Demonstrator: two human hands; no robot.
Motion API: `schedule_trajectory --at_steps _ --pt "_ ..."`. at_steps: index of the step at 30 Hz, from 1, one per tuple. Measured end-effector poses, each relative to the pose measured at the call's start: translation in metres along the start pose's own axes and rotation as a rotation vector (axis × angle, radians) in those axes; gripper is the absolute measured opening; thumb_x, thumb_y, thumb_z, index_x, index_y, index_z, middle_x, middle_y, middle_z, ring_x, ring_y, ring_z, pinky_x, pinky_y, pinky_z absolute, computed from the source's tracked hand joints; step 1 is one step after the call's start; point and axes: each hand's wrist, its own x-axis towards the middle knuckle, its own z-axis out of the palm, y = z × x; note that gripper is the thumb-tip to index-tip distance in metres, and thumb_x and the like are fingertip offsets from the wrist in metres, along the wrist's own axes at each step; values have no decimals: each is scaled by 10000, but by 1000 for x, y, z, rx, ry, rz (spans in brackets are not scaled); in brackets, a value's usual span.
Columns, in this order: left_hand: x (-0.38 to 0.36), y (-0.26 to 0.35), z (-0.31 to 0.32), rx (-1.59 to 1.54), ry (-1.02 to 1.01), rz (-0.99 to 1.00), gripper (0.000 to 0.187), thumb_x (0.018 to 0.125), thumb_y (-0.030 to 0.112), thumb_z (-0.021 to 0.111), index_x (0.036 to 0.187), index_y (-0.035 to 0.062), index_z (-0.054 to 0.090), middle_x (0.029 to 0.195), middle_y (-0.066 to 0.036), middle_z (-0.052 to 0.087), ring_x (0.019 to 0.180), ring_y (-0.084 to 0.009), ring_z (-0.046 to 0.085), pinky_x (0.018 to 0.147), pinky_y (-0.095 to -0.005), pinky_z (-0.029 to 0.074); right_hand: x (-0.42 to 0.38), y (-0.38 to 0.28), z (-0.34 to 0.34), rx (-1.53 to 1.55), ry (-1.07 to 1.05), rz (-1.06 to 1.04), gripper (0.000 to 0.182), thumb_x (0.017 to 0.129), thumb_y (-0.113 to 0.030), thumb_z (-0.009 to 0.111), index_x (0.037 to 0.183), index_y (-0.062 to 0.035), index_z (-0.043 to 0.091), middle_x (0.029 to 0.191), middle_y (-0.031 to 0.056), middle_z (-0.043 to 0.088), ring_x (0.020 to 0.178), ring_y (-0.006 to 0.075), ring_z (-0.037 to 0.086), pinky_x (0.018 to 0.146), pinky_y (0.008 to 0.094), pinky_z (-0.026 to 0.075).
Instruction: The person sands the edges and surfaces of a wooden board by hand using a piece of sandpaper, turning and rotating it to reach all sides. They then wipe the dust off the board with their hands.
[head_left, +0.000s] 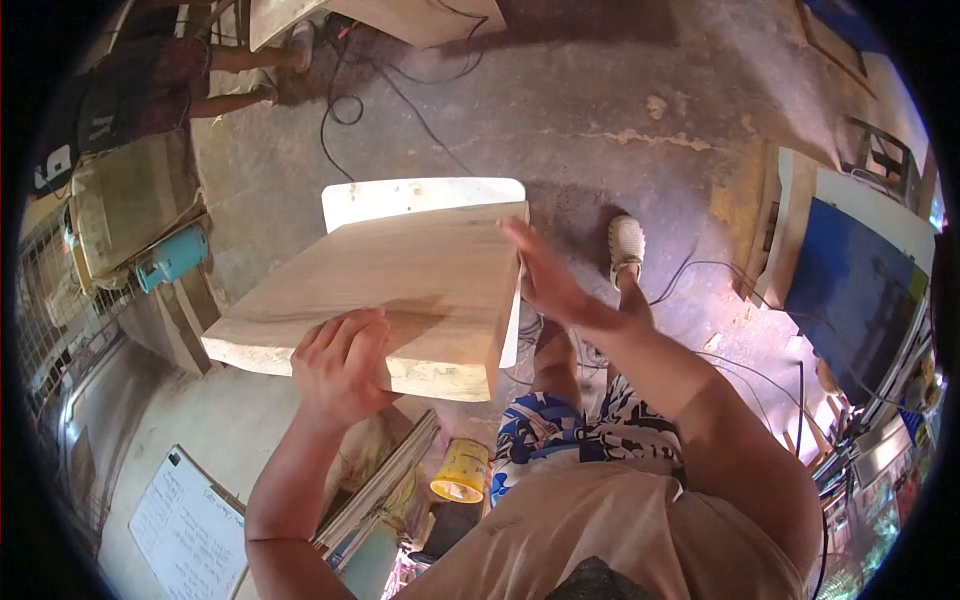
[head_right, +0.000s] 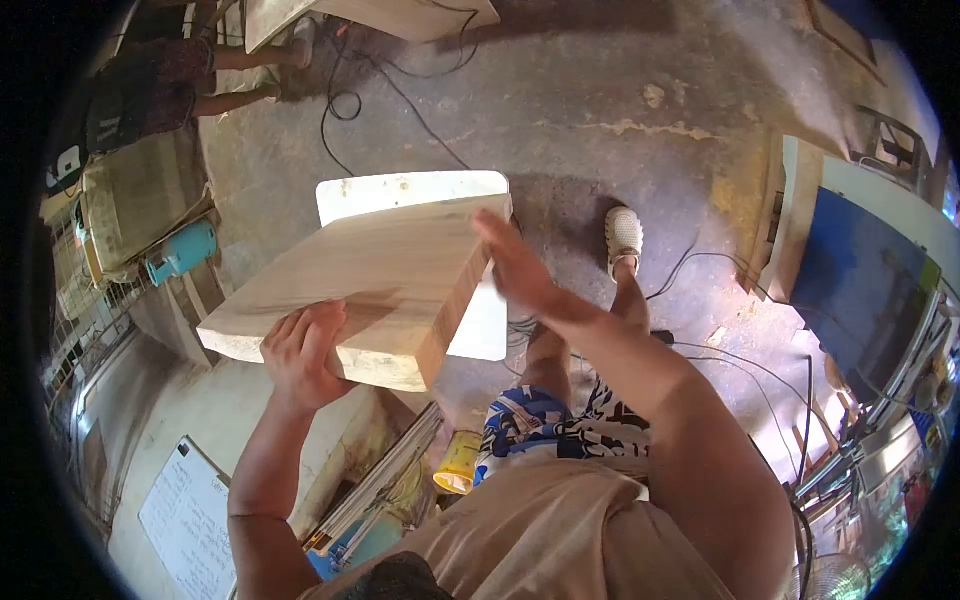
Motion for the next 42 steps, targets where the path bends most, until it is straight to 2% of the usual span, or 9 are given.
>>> schedule_trajectory --at_steps 5,7,11,13,18,28,30,34,42 --pt "3 1 -2 7 12 2 175 716 72 646 891 59 652 962 -104 733 822 -283 717 692 -389 549 3 94 17 -77 -14 89 710 786 181 467 1468 -9 408 1536 251 385 1396 402 415 1151 475 366" --pt "2 0 -3 21 -6 7 167 721 68 647 887 55 657 961 -110 734 821 -287 719 692 -391 550 9 36 3 -21 -153 481 693 800 178 463 1468 5 398 1532 256 386 1411 404 397 1171 456 350" --pt "-2 -3 -3 31 -9 3 155 744 104 680 882 35 659 966 -122 737 833 -292 723 708 -388 556 -6 -38 -9 3 -71 141 702 823 160 438 1500 7 336 1541 244 373 1444 389 357 1210 421 314" --pt "-1 -4 -2 24 -3 22 165 756 122 693 887 29 656 966 -125 737 833 -292 725 707 -386 558 -2 6 7 11 -51 58 731 812 175 433 1511 -8 322 1536 259 372 1448 393 349 1201 431 325" --pt "3 -8 0 24 2 35 162 784 118 683 910 25 640 944 -134 738 811 -290 724 680 -387 556 6 130 41 -109 -16 320 579 921 89 411 1489 -9 356 1504 254 431 1435 369 382 1191 403 326" --pt "11 -9 -5 26 -39 14 161 765 80 672 912 19 650 944 -140 737 801 -292 723 671 -390 553 10 109 30 20 -80 488 790 814 148 407 1546 -89 228 1543 253 365 1457 378 337 1193 423 321" --pt "15 -5 -6 26 -44 2 171 770 96 681 918 14 657 942 -140 736 801 -293 722 672 -391 552 18 153 37 104 -252 601 681 919 -92 602 1529 -36 307 1532 237 406 1390 369 451 1123 415 397" --pt "15 -4 -5 16 1 28 206 796 154 703 932 1 676 935 -142 734 789 -298 718 667 -394 548 -1 140 45 -262 -141 409 697 926 -143 609 1543 -64 293 1531 228 404 1386 362 457 1130 400 393" --pt "5 -2 -3 42 -25 12 415 738 343 787 975 22 672 991 -122 725 841 -293 714 705 -394 549 16 120 31 295 -180 676 583 937 -45 533 1494 9 366 1513 255 416 1382 379 450 1143 394 387"
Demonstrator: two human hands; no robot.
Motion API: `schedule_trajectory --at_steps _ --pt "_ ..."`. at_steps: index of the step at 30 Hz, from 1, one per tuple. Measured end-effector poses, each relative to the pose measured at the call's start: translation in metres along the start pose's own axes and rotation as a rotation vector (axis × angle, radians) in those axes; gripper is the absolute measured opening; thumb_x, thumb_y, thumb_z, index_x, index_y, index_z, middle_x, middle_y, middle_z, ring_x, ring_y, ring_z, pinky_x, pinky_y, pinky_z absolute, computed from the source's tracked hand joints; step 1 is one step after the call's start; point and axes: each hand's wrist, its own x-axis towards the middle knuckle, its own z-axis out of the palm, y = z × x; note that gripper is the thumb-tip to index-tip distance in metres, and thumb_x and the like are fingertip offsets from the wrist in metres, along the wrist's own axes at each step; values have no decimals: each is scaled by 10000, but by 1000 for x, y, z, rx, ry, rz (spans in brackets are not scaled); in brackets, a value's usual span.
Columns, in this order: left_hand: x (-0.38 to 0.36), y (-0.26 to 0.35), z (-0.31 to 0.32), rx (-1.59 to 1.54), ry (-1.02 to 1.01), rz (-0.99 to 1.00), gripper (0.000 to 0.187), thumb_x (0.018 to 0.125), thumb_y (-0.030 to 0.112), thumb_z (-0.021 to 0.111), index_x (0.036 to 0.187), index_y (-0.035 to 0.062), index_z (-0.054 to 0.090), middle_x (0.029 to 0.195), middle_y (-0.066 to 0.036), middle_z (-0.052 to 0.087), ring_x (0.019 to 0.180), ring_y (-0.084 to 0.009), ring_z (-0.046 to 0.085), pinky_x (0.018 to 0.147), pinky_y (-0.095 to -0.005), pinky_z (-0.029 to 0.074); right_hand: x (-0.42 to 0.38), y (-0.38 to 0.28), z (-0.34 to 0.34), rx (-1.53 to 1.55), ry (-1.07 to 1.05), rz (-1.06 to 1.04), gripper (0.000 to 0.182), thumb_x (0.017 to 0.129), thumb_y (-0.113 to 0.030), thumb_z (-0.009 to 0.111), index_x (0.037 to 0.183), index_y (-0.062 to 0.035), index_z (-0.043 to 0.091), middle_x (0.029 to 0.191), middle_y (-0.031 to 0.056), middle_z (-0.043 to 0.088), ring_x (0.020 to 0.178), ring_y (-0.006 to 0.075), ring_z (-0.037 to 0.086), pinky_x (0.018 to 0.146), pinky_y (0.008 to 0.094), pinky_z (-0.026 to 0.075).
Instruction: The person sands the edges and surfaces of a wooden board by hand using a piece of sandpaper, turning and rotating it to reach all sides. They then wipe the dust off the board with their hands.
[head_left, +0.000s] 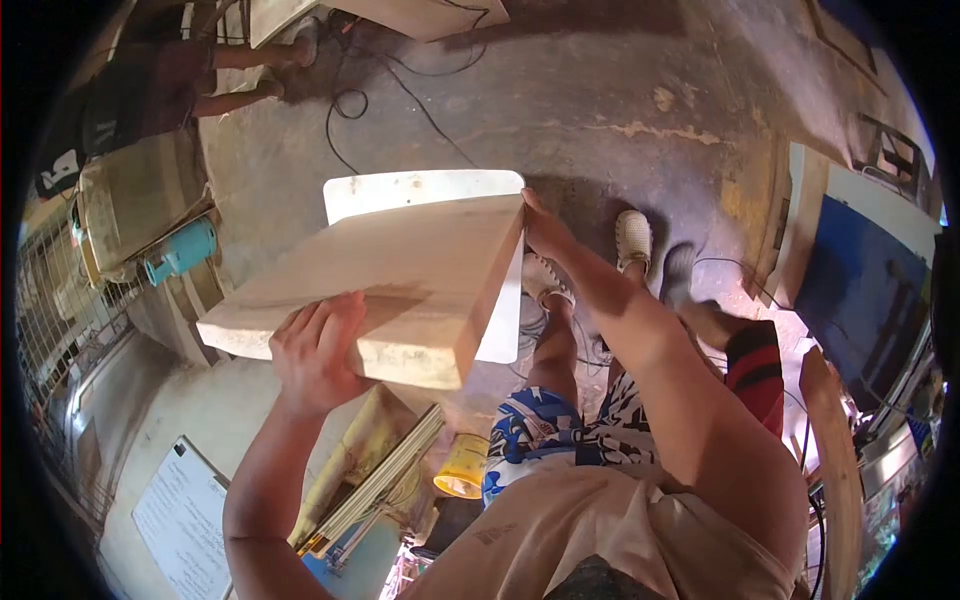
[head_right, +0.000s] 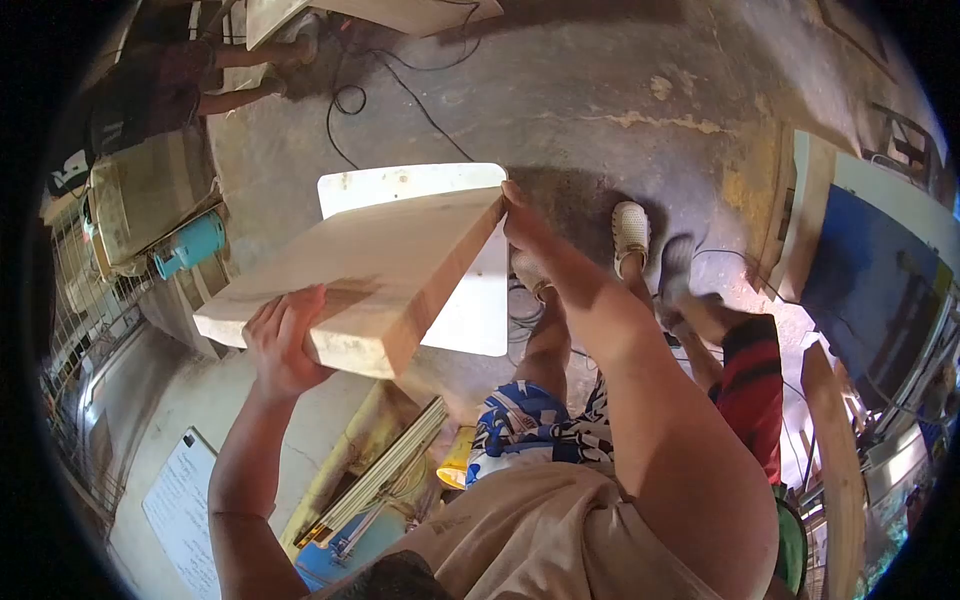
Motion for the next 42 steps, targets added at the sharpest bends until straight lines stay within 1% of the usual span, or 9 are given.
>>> schedule_trajectory --at_steps 3,8,15,17,21,24,27,30,42 --pt "-6 2 0 2 -8 -30 559 672 468 826 1006 55 651 1022 -97 716 889 -280 711 732 -394 546 -71 -76 5 -338 108 -162 583 924 22 459 1498 -7 356 1498 268 430 1382 384 447 1145 396 387" --pt "-8 14 -2 -43 19 -35 582 621 475 853 979 84 614 949 -67 690 849 -275 697 725 -401 545 -215 -232 21 -263 62 -425 788 786 179 443 1523 -78 333 1569 192 365 1449 332 379 1164 362 375" --pt "-15 17 4 -24 -7 -67 552 630 494 849 887 94 569 886 -77 676 834 -276 695 709 -414 551 -181 -185 17 -179 15 -456 831 765 143 536 1530 -88 308 1584 198 335 1477 325 338 1195 357 316" --pt "-12 12 7 -30 85 -4 548 670 531 823 869 91 564 842 -83 672 793 -284 697 689 -411 553 -218 -244 24 -111 23 -397 838 748 148 529 1527 -47 290 1572 218 344 1475 328 340 1200 357 295" --pt "-11 18 6 -21 35 -54 547 722 560 791 880 84 572 854 -102 694 779 -295 711 685 -415 566 -218 -238 12 -395 49 -594 821 782 135 507 1541 -74 273 1566 233 349 1478 334 332 1202 370 290" --pt "-8 22 2 6 -5 -71 525 739 538 790 879 75 585 861 -109 702 775 -297 712 687 -413 568 -211 -233 12 -380 -5 -309 825 797 155 463 1553 -103 258 1568 231 346 1442 366 375 1172 378 343" --pt "-7 16 4 -26 1 -80 520 749 542 787 878 75 598 858 -116 699 763 -298 708 687 -412 565 -234 -261 14 -435 33 -569 818 813 144 475 1559 -104 250 1575 222 346 1439 369 380 1162 383 356" --pt "-6 18 5 6 -20 -93 522 747 547 788 892 83 599 856 -108 697 771 -292 707 687 -410 561 -202 -225 11 -328 -22 -387 838 776 168 421 1552 -109 267 1580 220 339 1460 365 349 1190 393 324" --pt "-2 2 13 -9 7 -116 536 608 402 897 983 120 639 905 -51 703 860 -255 709 739 -395 549 -206 -260 8 -342 -82 -633 786 770 190 441 1509 -54 323 1575 217 337 1474 352 328 1211 413 309"
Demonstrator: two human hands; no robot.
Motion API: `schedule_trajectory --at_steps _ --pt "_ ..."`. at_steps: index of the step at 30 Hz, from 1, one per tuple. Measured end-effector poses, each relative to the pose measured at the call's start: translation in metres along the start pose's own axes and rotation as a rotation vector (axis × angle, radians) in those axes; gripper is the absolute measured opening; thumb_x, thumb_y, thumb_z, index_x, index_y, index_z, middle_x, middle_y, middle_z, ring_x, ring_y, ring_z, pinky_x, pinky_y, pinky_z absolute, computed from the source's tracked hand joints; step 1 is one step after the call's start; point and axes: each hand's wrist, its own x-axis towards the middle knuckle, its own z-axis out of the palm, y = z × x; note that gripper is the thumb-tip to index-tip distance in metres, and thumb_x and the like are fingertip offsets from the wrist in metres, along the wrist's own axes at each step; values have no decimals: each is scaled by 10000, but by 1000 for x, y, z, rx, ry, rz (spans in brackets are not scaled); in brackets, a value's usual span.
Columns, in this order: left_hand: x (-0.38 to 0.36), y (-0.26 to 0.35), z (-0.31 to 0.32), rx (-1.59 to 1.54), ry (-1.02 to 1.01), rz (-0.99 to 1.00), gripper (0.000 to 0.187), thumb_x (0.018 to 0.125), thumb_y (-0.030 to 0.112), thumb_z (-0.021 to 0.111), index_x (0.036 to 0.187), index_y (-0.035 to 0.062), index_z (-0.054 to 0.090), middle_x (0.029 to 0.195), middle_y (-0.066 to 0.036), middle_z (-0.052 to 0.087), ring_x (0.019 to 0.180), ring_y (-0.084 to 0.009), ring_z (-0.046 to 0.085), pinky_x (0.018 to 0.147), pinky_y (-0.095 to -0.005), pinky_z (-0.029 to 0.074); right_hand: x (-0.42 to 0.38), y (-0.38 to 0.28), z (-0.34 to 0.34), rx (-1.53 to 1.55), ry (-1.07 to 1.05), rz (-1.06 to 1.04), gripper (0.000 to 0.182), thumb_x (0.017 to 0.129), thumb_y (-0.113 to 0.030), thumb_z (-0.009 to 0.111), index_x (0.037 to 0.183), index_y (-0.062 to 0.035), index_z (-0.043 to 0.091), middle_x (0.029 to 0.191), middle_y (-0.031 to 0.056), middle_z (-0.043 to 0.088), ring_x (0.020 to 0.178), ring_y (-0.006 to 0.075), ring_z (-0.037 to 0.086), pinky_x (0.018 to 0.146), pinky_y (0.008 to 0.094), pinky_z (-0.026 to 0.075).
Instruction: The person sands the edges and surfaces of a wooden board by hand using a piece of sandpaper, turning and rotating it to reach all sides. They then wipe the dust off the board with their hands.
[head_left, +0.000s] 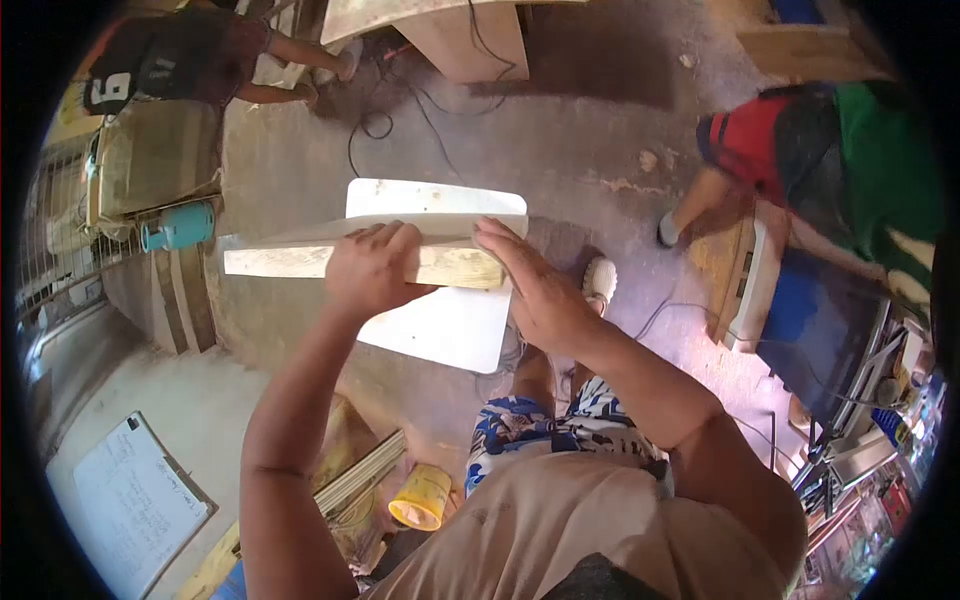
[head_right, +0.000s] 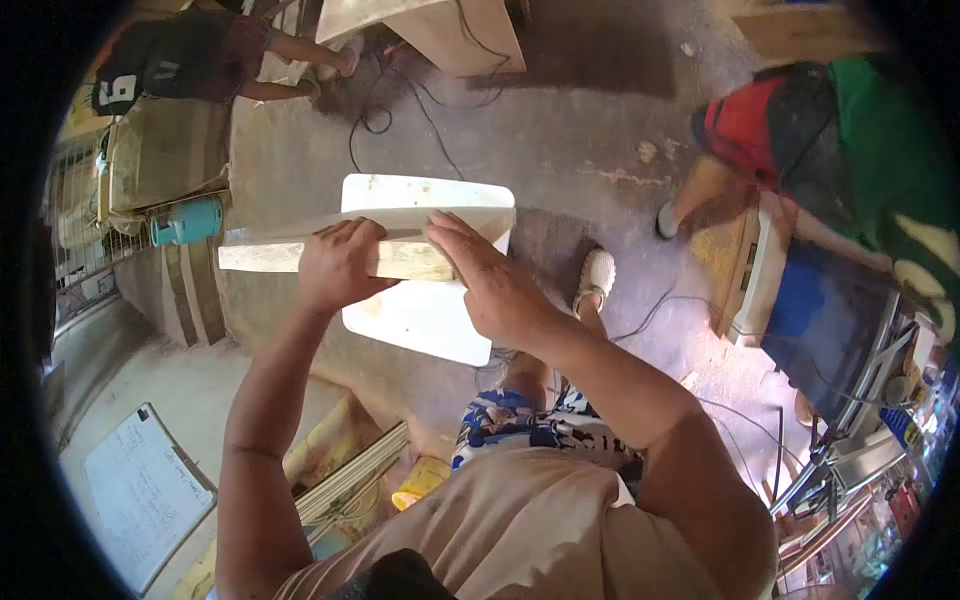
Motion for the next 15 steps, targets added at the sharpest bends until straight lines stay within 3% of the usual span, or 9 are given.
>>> schedule_trajectory --at_steps 1,2,6,8,10,11,12,15 --pt "-1 1 -1 -6 -16 1 536 608 402 897 983 120 639 905 -51 703 860 -255 709 739 -395 549 0 1 0 28 37 -108 787 774 186 427 1513 -66 337 1570 217 347 1482 347 317 1212 405 298" --pt "-1 1 -4 8 -26 -7 546 589 391 901 989 126 640 922 -45 702 875 -251 707 743 -395 548 5 16 4 41 29 -28 747 784 186 424 1490 -51 369 1577 215 330 1476 341 326 1218 414 297" --pt "-3 -7 -3 29 -24 15 544 569 424 889 941 125 628 922 -29 695 879 -248 709 739 -386 557 7 173 42 -113 2 20 704 814 180 413 1486 -24 360 1557 215 362 1467 343 339 1220 412 296" --pt "-3 -8 -1 2 -3 38 554 555 405 886 954 115 634 949 -28 709 887 -253 712 755 -387 560 12 238 57 -44 24 184 590 884 23 569 1455 15 422 1544 217 381 1463 340 348 1204 390 303" --pt "-1 -11 -2 13 -7 44 561 555 412 883 957 109 634 961 -36 713 885 -257 713 754 -387 560 20 298 69 -54 25 244 573 906 -31 591 1452 23 425 1537 221 395 1460 338 351 1200 383 307" --pt "0 -13 -2 18 7 49 568 556 418 880 960 103 634 973 -43 717 882 -261 713 753 -388 560 22 315 74 -82 24 298 565 928 -85 612 1449 31 428 1529 226 410 1458 337 354 1196 377 311" --pt "2 -14 -4 13 11 65 579 561 429 878 961 89 632 996 -61 724 870 -267 715 747 -391 560 32 274 40 84 -93 444 556 957 -114 582 1462 42 410 1532 235 411 1458 338 355 1203 372 298" --pt "7 -19 -2 13 7 64 600 564 430 875 989 79 638 995 -68 724 857 -271 714 741 -390 559 26 333 69 1 12 356 568 954 -96 578 1480 13 396 1552 240 382 1463 343 347 1204 377 295"
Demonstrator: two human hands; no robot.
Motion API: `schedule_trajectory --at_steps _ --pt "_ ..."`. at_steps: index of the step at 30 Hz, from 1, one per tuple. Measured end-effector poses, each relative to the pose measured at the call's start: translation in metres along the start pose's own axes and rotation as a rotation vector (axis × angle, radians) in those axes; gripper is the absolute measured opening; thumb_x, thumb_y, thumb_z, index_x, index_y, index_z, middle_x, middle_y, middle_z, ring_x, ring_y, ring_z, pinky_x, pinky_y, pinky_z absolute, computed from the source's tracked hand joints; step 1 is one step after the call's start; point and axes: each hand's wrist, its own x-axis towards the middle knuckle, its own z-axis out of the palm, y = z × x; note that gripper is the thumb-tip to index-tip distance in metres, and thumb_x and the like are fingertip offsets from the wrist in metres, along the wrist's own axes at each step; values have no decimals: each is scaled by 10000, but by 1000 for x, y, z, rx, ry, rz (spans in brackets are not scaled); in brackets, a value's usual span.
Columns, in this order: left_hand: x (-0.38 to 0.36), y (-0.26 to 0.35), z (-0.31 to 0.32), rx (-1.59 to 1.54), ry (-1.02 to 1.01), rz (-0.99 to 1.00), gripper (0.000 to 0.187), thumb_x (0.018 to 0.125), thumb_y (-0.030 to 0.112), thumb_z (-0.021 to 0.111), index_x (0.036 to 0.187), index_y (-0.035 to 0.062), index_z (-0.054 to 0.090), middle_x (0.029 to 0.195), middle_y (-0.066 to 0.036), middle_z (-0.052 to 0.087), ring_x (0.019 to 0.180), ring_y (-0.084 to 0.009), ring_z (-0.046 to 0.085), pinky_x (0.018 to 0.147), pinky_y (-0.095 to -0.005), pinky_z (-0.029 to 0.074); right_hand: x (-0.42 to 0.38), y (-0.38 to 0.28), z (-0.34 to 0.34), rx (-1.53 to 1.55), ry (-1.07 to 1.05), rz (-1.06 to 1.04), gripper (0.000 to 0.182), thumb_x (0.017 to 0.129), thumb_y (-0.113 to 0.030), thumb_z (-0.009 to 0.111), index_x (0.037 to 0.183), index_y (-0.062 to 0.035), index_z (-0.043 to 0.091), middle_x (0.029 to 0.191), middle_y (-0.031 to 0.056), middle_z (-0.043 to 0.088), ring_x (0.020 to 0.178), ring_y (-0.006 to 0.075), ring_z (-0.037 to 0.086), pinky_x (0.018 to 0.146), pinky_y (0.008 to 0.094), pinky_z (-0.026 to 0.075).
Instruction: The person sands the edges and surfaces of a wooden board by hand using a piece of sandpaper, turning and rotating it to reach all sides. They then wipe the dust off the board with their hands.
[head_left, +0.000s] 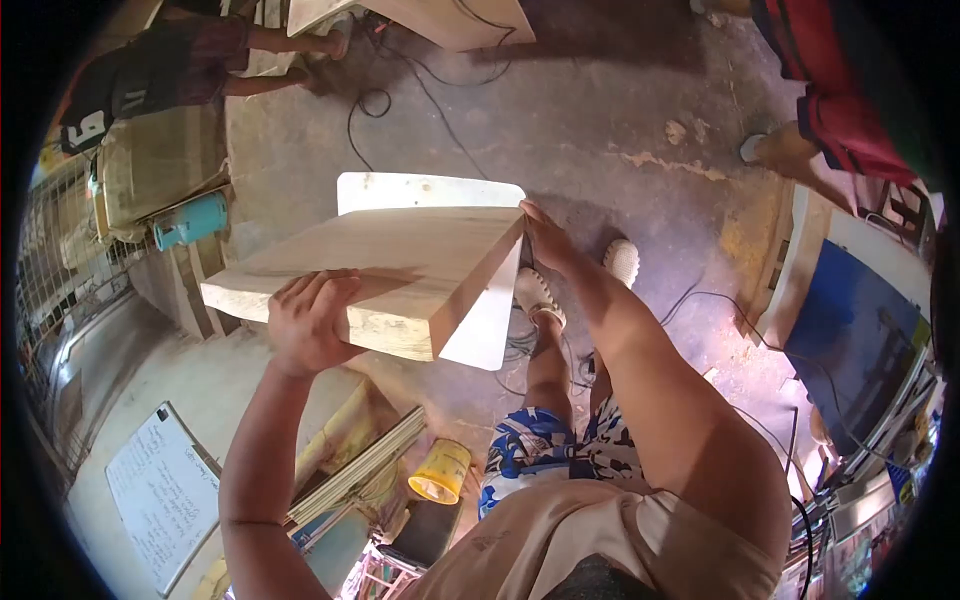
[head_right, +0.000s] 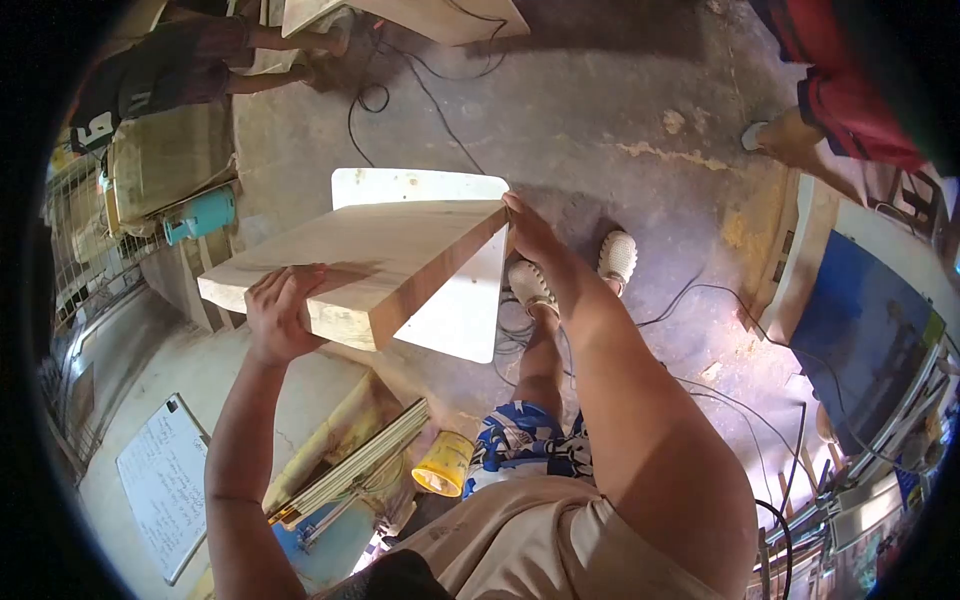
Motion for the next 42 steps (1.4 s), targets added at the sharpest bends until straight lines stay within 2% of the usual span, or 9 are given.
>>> schedule_trajectory --at_steps 4,10,14,15,19,25,30,36,42 --pt "4 1 -6 -14 -19 1 633 562 424 875 1024 64 635 954 -61 711 843 -278 707 731 -390 555 -20 -43 2 17 4 68 610 910 21 536 1495 0 363 1554 248 370 1476 341 326 1220 380 267" --pt "0 2 -7 -11 -50 -22 626 558 466 862 994 86 623 934 -57 692 861 -281 695 739 -410 551 -121 -269 -55 166 -37 -312 821 738 180 453 1514 -62 335 1563 225 353 1489 345 298 1233 419 264" --pt "-14 -6 -7 -54 2 -4 606 555 504 830 960 115 601 921 -73 672 895 -299 673 776 -421 542 -114 -237 -23 131 16 -423 712 850 8 652 1493 -4 346 1541 222 392 1498 327 291 1224 411 262" --pt "-18 -5 -14 -47 -52 -14 639 583 490 827 1036 80 638 1020 -99 711 940 -312 693 819 -430 553 -100 -221 -12 73 20 -145 659 915 -125 673 1481 10 363 1514 225 424 1470 334 338 1208 403 277" --pt "-33 1 -11 -53 -39 -66 633 557 464 855 1026 108 624 997 -67 700 936 -291 686 789 -415 546 -33 -104 -6 -25 -126 -117 482 1001 -24 472 1469 12 362 1485 248 439 1392 366 420 1174 392 314" --pt "-31 8 -14 -66 -15 -50 621 665 596 804 962 87 609 922 -81 690 898 -299 684 752 -430 541 -84 -192 -29 -80 -63 -190 736 837 177 444 1523 -75 352 1527 223 409 1455 308 363 1207 369 264" --pt "-28 -9 -22 -181 127 82 606 816 698 612 877 96 581 839 -112 644 813 -329 661 686 -457 519 -152 -305 -71 250 -15 -289 734 822 128 383 1536 -22 308 1560 220 368 1478 303 330 1223 393 230" --pt "-107 -127 -16 -103 343 -451 243 926 308 617 840 96 699 904 -108 684 950 -338 618 890 -473 431 -166 -360 -84 221 334 -620 554 977 4 347 1519 66 251 1547 266 356 1447 351 373 1202 477 277" --pt "-137 -198 14 -240 662 -738 274 936 282 615 993 39 727 1004 -118 709 1020 -287 640 924 -404 482 -128 -387 -78 -111 328 -754 521 1034 -66 378 1527 54 263 1513 273 407 1381 349 462 1154 462 346"
